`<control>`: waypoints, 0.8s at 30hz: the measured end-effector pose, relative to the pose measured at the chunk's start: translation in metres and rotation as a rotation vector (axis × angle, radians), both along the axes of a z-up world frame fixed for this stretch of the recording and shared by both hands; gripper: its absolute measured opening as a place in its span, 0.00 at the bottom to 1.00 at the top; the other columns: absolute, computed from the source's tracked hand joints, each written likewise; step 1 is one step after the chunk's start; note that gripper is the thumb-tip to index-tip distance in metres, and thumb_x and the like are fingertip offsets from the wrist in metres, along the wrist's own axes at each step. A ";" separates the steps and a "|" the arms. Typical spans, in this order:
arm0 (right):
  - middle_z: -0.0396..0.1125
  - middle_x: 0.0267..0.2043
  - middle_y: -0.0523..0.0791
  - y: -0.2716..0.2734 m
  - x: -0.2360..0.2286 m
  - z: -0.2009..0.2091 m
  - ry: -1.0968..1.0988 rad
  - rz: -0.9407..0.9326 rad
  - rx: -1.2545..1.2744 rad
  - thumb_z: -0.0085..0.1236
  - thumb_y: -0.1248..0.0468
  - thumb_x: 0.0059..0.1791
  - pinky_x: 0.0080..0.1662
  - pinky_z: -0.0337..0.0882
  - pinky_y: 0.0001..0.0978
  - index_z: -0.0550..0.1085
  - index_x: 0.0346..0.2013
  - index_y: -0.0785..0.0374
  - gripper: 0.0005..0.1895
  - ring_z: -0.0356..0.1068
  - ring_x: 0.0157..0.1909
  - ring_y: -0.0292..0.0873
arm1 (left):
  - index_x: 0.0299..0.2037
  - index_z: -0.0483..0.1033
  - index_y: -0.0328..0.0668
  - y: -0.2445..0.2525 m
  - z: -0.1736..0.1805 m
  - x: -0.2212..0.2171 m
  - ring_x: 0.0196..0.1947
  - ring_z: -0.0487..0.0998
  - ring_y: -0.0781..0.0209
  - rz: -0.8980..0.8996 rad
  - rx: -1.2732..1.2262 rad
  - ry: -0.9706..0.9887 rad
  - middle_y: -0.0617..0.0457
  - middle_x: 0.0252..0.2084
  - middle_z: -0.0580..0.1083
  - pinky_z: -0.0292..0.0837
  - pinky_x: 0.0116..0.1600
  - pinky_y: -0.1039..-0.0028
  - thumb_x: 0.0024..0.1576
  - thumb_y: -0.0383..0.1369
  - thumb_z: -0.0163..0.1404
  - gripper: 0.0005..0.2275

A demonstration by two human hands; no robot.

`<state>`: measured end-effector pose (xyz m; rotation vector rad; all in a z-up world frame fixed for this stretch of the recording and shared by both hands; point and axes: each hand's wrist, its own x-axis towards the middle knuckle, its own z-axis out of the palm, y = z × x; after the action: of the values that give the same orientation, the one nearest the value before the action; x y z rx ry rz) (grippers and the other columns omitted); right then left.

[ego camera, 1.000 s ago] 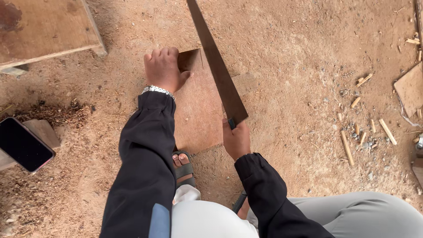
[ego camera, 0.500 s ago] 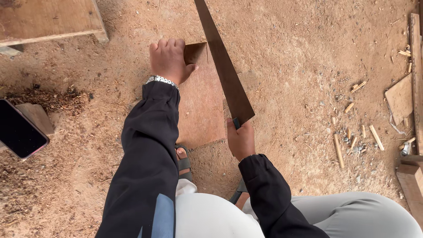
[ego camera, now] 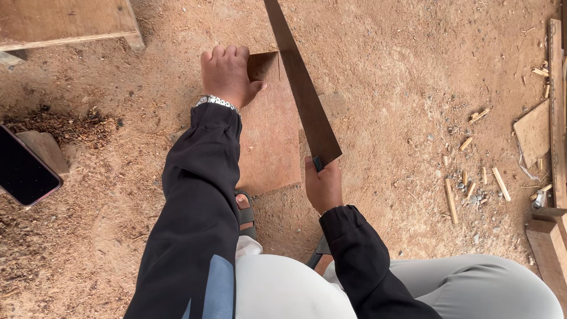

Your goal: The person saws a piece of wood held against a larger wooden block on the ground using a hand saw.

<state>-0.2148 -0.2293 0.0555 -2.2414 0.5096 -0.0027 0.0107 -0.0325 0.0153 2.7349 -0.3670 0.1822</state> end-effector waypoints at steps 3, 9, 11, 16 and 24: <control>0.62 0.22 0.43 0.000 0.000 -0.001 0.000 0.002 0.022 0.54 0.60 0.56 0.28 0.61 0.37 0.69 0.37 0.68 0.13 0.57 0.24 0.35 | 0.47 0.76 0.45 0.000 0.001 0.000 0.46 0.72 0.55 -0.006 0.025 0.035 0.53 0.41 0.74 0.59 0.54 0.63 0.44 0.55 0.68 0.29; 0.63 0.23 0.44 -0.001 -0.001 -0.003 0.000 -0.007 0.013 0.55 0.60 0.55 0.28 0.62 0.36 0.68 0.38 0.69 0.13 0.58 0.24 0.35 | 0.47 0.76 0.46 0.000 0.000 0.000 0.47 0.72 0.55 0.000 0.021 0.001 0.54 0.42 0.74 0.60 0.55 0.62 0.43 0.55 0.68 0.29; 0.63 0.23 0.44 -0.002 -0.001 -0.005 -0.025 0.000 0.009 0.55 0.60 0.55 0.29 0.63 0.36 0.69 0.38 0.69 0.13 0.58 0.25 0.35 | 0.48 0.76 0.46 0.001 -0.001 0.001 0.47 0.72 0.55 -0.004 0.025 0.013 0.53 0.42 0.74 0.60 0.56 0.62 0.44 0.55 0.68 0.29; 0.64 0.24 0.45 -0.001 -0.003 -0.009 -0.039 -0.003 -0.007 0.56 0.60 0.55 0.29 0.63 0.36 0.69 0.38 0.70 0.13 0.59 0.25 0.35 | 0.48 0.76 0.46 0.000 -0.003 0.001 0.48 0.72 0.55 -0.003 0.014 -0.001 0.53 0.42 0.74 0.60 0.55 0.62 0.44 0.55 0.68 0.29; 0.64 0.24 0.45 -0.002 -0.002 -0.010 -0.067 0.026 0.001 0.55 0.61 0.56 0.28 0.63 0.36 0.69 0.40 0.69 0.12 0.59 0.25 0.35 | 0.48 0.76 0.45 0.000 -0.005 0.001 0.48 0.72 0.54 -0.006 0.006 -0.015 0.53 0.43 0.74 0.59 0.56 0.62 0.45 0.55 0.68 0.29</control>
<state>-0.2169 -0.2314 0.0453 -2.2388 0.4437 -0.0644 0.0116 -0.0324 0.0103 2.7390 -0.3802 0.2006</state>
